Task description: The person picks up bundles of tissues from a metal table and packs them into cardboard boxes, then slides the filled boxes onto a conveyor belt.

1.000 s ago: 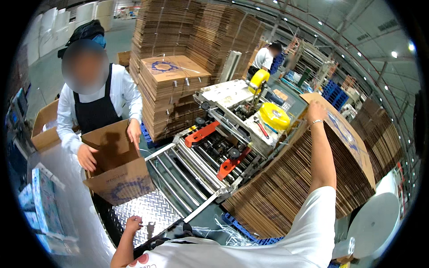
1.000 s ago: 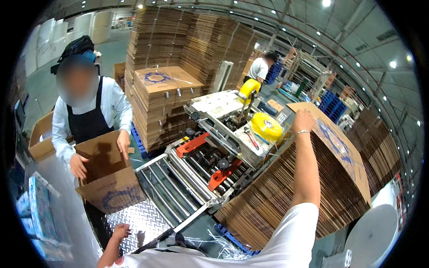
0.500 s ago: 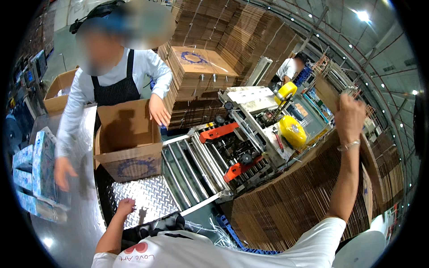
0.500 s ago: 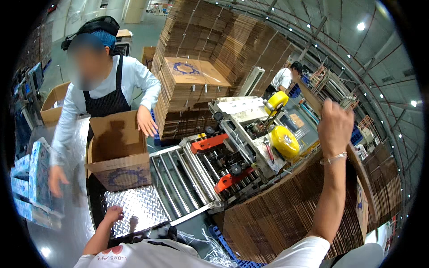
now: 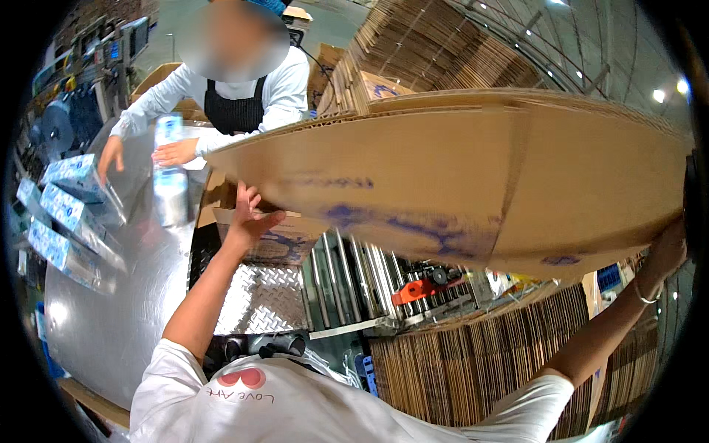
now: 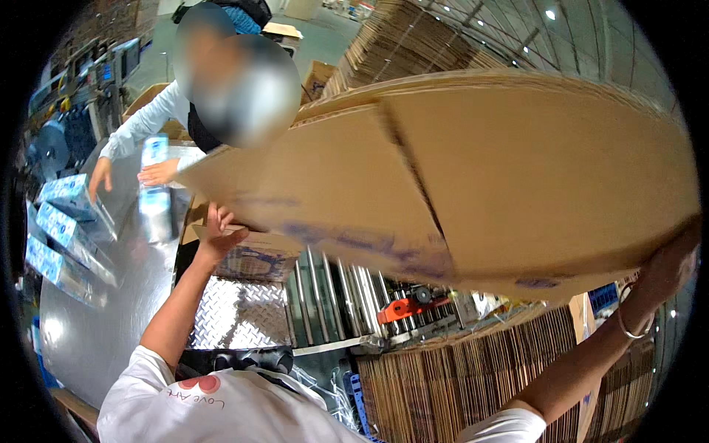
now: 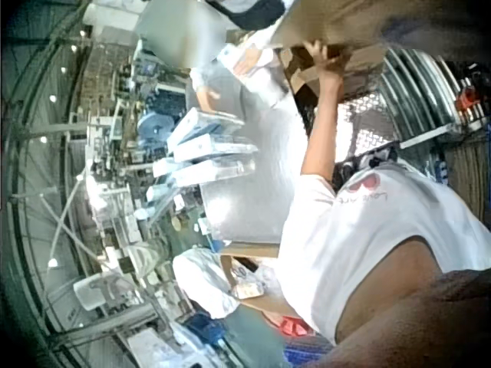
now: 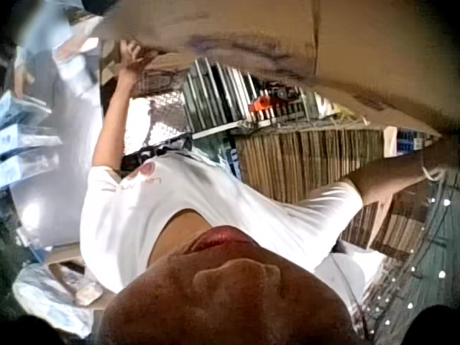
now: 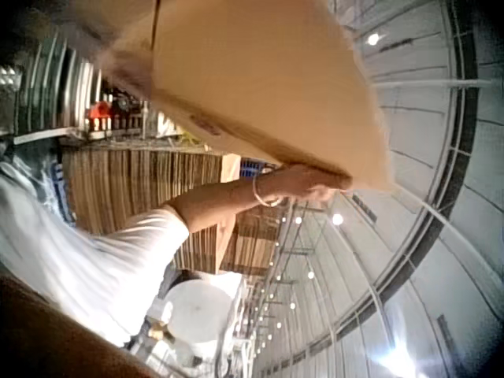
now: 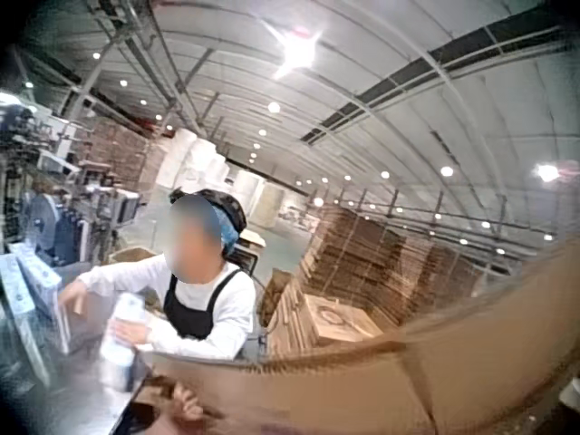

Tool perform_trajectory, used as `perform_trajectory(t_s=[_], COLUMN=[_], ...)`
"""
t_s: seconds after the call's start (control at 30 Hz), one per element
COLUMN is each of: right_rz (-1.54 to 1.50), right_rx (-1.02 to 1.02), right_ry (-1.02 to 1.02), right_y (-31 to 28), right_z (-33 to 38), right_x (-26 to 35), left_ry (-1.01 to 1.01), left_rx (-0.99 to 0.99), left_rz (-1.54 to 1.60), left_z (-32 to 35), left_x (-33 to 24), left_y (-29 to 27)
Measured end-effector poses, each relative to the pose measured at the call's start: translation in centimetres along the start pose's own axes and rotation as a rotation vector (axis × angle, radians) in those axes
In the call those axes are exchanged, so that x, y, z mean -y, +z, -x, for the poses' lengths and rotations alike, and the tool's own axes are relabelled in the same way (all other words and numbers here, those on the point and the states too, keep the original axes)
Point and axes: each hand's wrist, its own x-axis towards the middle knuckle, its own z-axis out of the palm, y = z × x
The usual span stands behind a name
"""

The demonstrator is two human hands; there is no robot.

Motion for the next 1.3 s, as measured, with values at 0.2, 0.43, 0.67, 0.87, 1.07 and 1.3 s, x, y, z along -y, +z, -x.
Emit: perform_trajectory(t_s=[0.2, 0.43, 0.67, 0.87, 1.07, 1.3], right_rz=[-0.167, -0.766, -0.869, -1.028, -1.159, -1.226], right_rx=[0.061, 0.463, 0.706, 0.782, 0.841, 1.012], right_ry=[0.534, 1.650, 1.644, 1.659, 1.572, 1.402], right_y=[4.1, 7.6, 9.5, 8.5, 6.9, 9.1], right_z=[14.0, 43.5, 48.6, 48.2, 43.5, 39.9], right_x=[-3.2, 2.9, 11.5, 10.5, 12.5, 15.1], left_ry=[-0.074, -0.192, -0.260, -0.332, -0.259, -0.464], left_rx=[0.117, -0.093, -0.258, -0.231, -0.467, -0.003], left_rz=[-0.074, -0.160, -0.217, -0.186, -0.245, -0.543], left_z=[4.8, 10.7, 11.0, 10.6, 10.4, 10.0], left_x=[-4.9, -7.0, -8.5, -9.6, -9.1, -10.7], left_y=[-6.2, -12.1, -13.0, -12.9, -13.7, -10.3])
